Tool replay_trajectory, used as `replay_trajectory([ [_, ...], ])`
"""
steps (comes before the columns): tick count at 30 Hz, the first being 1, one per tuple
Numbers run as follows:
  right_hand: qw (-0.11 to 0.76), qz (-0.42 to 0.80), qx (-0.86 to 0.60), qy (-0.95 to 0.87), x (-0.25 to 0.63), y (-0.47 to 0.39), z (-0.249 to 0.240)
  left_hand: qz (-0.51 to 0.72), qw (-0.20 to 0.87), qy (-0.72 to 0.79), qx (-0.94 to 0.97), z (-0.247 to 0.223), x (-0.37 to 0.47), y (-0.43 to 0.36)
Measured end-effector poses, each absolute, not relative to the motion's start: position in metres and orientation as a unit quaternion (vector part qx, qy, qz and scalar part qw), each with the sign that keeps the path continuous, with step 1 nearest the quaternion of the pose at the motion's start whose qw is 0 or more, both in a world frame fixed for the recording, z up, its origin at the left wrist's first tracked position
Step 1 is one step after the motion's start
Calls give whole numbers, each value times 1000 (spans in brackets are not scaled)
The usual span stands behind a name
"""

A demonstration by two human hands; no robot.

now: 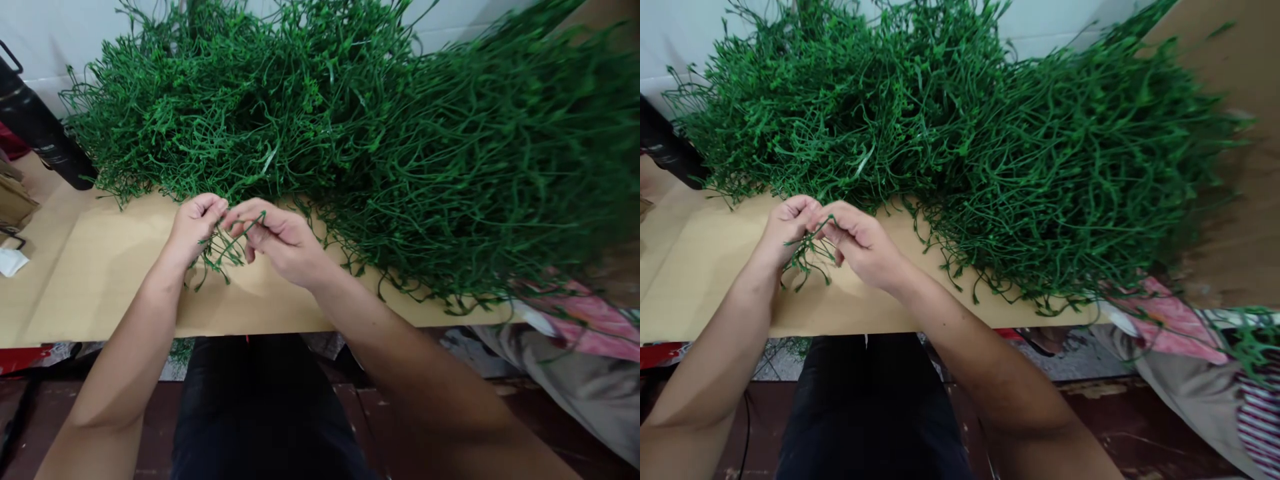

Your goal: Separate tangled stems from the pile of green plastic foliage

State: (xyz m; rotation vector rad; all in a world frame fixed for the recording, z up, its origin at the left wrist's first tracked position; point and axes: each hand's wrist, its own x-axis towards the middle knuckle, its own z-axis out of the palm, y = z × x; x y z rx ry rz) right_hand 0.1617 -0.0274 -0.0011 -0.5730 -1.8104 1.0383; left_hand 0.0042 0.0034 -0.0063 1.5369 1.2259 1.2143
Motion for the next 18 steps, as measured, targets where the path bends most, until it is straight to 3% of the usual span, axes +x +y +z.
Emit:
replay_trajectory([
  [3, 444, 406, -281, -748, 160, -33, 2, 470, 327, 506, 644, -7, 9, 4],
  [7, 452, 297, -337, -771, 160, -56, 5, 438, 291, 499, 689, -4, 9, 6],
  [11, 430, 244, -238, -836, 163, -99, 5, 544, 185, 548, 608, 2, -31, 16],
  [14, 360, 248, -150, -887, 173, -114, 4, 643, 169, 532, 524, 8, -60, 16],
  [18, 357, 215, -297, -859, 208, -86, 21, 590, 301, 505, 554, 12, -46, 8],
])
